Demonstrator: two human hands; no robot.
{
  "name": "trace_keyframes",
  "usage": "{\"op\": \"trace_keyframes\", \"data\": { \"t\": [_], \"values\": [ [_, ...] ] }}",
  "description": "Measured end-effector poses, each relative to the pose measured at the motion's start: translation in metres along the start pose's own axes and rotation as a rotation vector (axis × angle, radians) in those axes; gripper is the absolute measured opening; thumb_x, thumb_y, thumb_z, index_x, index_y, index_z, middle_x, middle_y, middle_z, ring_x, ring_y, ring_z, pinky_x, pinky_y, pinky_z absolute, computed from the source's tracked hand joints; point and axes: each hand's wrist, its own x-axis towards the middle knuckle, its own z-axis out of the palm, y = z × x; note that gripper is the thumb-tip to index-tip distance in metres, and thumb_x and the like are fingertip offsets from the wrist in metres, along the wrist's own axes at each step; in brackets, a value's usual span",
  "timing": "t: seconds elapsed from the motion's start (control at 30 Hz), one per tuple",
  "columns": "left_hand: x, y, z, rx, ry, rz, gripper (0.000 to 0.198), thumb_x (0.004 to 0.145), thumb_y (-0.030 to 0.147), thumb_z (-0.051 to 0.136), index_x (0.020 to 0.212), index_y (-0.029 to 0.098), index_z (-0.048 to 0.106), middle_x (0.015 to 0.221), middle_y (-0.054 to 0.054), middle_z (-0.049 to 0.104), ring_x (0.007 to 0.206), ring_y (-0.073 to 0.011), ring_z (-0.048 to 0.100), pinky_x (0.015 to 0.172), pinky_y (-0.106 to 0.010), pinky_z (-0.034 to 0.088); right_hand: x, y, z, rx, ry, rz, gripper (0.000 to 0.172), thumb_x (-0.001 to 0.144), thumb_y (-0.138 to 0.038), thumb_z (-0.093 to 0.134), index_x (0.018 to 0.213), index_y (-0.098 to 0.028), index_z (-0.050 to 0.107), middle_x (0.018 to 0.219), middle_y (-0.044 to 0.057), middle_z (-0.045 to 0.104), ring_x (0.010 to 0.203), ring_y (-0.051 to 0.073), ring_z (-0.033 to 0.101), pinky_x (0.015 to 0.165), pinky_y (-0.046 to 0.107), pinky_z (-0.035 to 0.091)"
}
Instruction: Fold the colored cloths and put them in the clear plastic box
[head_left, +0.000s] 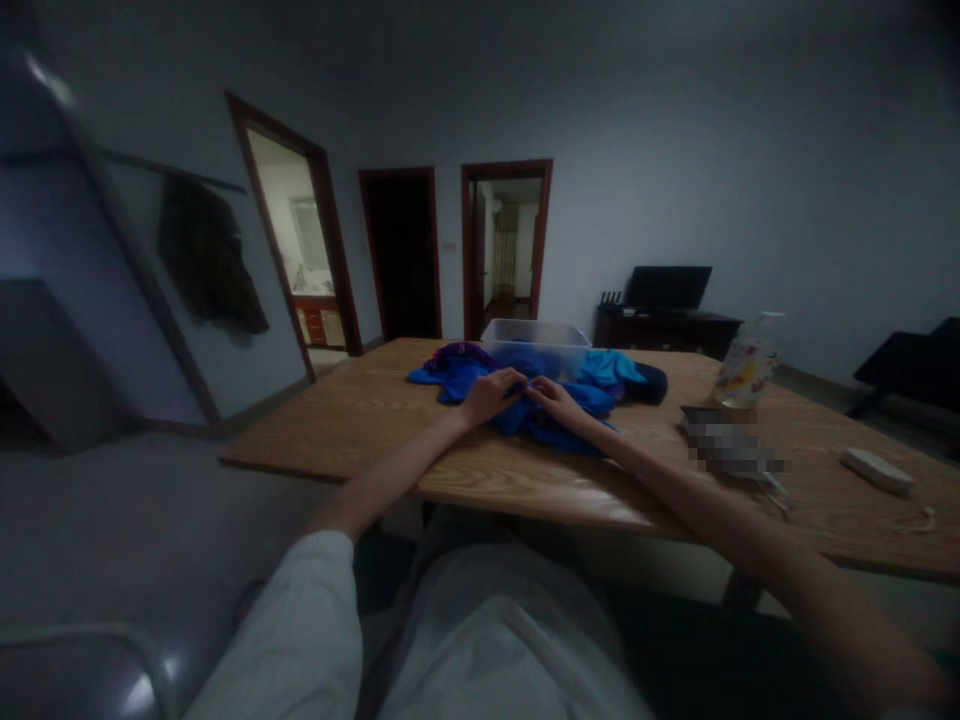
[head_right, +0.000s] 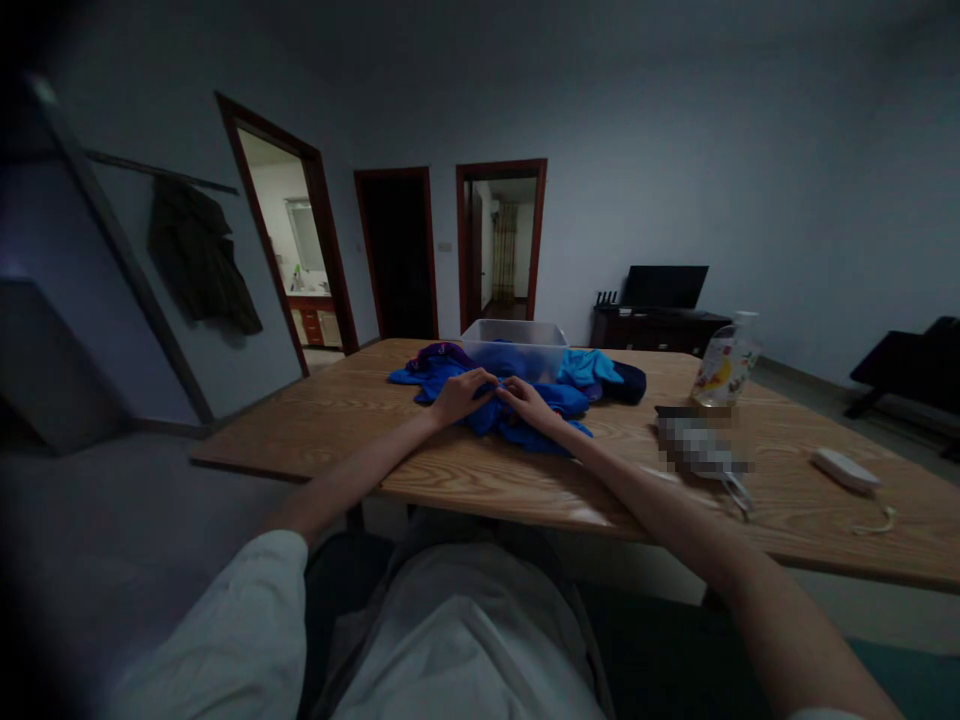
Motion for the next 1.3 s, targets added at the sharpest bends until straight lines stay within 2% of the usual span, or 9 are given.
{"op": "trace_keyframes", "data": {
  "t": [0.17, 0.33, 0.5, 0.6, 0.7, 0.87, 1.0, 1.1, 1.3],
  "values": [
    [-0.001, 0.001, 0.003, -0.017, -0.014, -0.009, 0.031, 0.100, 0.033, 0.060, 0.129, 0.022, 0.059, 0.125, -0.009, 0.067, 0.117, -0.0244, 0.066, 0.099, -0.035, 0.052, -0.003, -0.005, -0.002, 0.014, -0.010, -0.056, 0.045, 0.089, -0.058, 0.068, 0.117, -0.025, 0.053, 0.094, 0.000, 0.065, 0.068, 0.015, 0.061, 0.056, 0.027, 0.055],
    [-0.001, 0.007, 0.007, -0.061, 0.013, -0.075, 0.041, 0.101, 0.046, 0.059, 0.133, 0.022, 0.058, 0.129, -0.009, 0.067, 0.115, -0.0253, 0.067, 0.101, -0.036, 0.051, -0.002, -0.009, -0.010, -0.152, 0.171, -0.176, 0.032, 0.089, -0.045, 0.065, 0.111, -0.024, 0.054, 0.094, 0.003, 0.063, 0.074, 0.019, 0.058, 0.065, 0.032, 0.054],
    [0.002, 0.005, 0.013, -0.133, -0.007, -0.257, 0.033, 0.108, 0.041, 0.042, 0.131, 0.025, 0.061, 0.119, -0.005, 0.072, 0.109, -0.0240, 0.070, 0.100, -0.036, 0.051, -0.002, -0.016, -0.015, -0.409, 0.310, -0.349, 0.021, 0.087, -0.026, 0.056, 0.108, -0.023, 0.057, 0.102, 0.007, 0.063, 0.092, 0.026, 0.058, 0.087, 0.040, 0.051],
    [0.001, 0.003, 0.017, -0.191, -0.040, -0.302, 0.037, 0.109, 0.041, 0.037, 0.133, 0.026, 0.061, 0.115, -0.005, 0.074, 0.104, -0.0238, 0.071, 0.098, -0.035, 0.052, -0.004, -0.020, -0.012, -0.522, 0.310, -0.401, 0.024, 0.083, -0.016, 0.051, 0.105, -0.023, 0.058, 0.107, 0.010, 0.061, 0.095, 0.027, 0.058, 0.087, 0.041, 0.050],
    [-0.001, 0.002, 0.020, -0.215, -0.024, -0.279, 0.042, 0.105, 0.043, 0.048, 0.143, 0.025, 0.053, 0.124, -0.007, 0.071, 0.112, -0.0253, 0.070, 0.098, -0.036, 0.053, -0.005, -0.020, -0.006, -0.582, 0.271, -0.412, 0.026, 0.079, -0.014, 0.051, 0.102, -0.022, 0.057, 0.108, 0.011, 0.059, 0.093, 0.027, 0.058, 0.085, 0.040, 0.050],
    [-0.003, -0.003, 0.025, -0.223, -0.052, -0.179, 0.045, 0.094, 0.032, 0.063, 0.137, 0.024, 0.054, 0.127, -0.008, 0.069, 0.111, -0.0257, 0.070, 0.099, -0.037, 0.053, -0.005, -0.014, 0.000, -0.490, 0.295, -0.345, 0.031, 0.076, -0.019, 0.053, 0.107, -0.022, 0.050, 0.100, 0.008, 0.059, 0.091, 0.026, 0.058, 0.085, 0.040, 0.051],
    [-0.004, -0.010, 0.029, -0.217, -0.014, -0.181, 0.032, 0.089, 0.025, 0.065, 0.121, 0.023, 0.060, 0.120, -0.007, 0.070, 0.110, -0.0244, 0.068, 0.100, -0.037, 0.052, -0.007, -0.016, -0.001, -0.340, 0.130, -0.294, 0.030, 0.080, -0.029, 0.061, 0.109, -0.022, 0.053, 0.104, 0.007, 0.061, 0.092, 0.025, 0.058, 0.085, 0.038, 0.053],
    [-0.003, -0.014, 0.031, -0.204, 0.062, -0.227, 0.021, 0.091, 0.022, 0.061, 0.112, 0.021, 0.061, 0.111, -0.005, 0.069, 0.103, -0.0228, 0.067, 0.097, -0.037, 0.052, -0.007, -0.017, -0.002, -0.107, -0.009, -0.186, 0.028, 0.087, -0.039, 0.061, 0.110, -0.023, 0.058, 0.109, 0.006, 0.062, 0.094, 0.024, 0.060, 0.075, 0.033, 0.056],
    [0.000, -0.016, 0.030, -0.201, 0.171, -0.223, 0.015, 0.085, 0.010, 0.059, 0.096, 0.020, 0.058, 0.102, -0.004, 0.065, 0.099, -0.0199, 0.064, 0.094, -0.033, 0.051, 0.001, -0.008, -0.008, 0.080, -0.048, -0.066, 0.041, 0.081, -0.051, 0.077, 0.108, -0.023, 0.063, 0.103, 0.005, 0.066, 0.088, 0.021, 0.062, 0.071, 0.032, 0.058]
  ]
}}
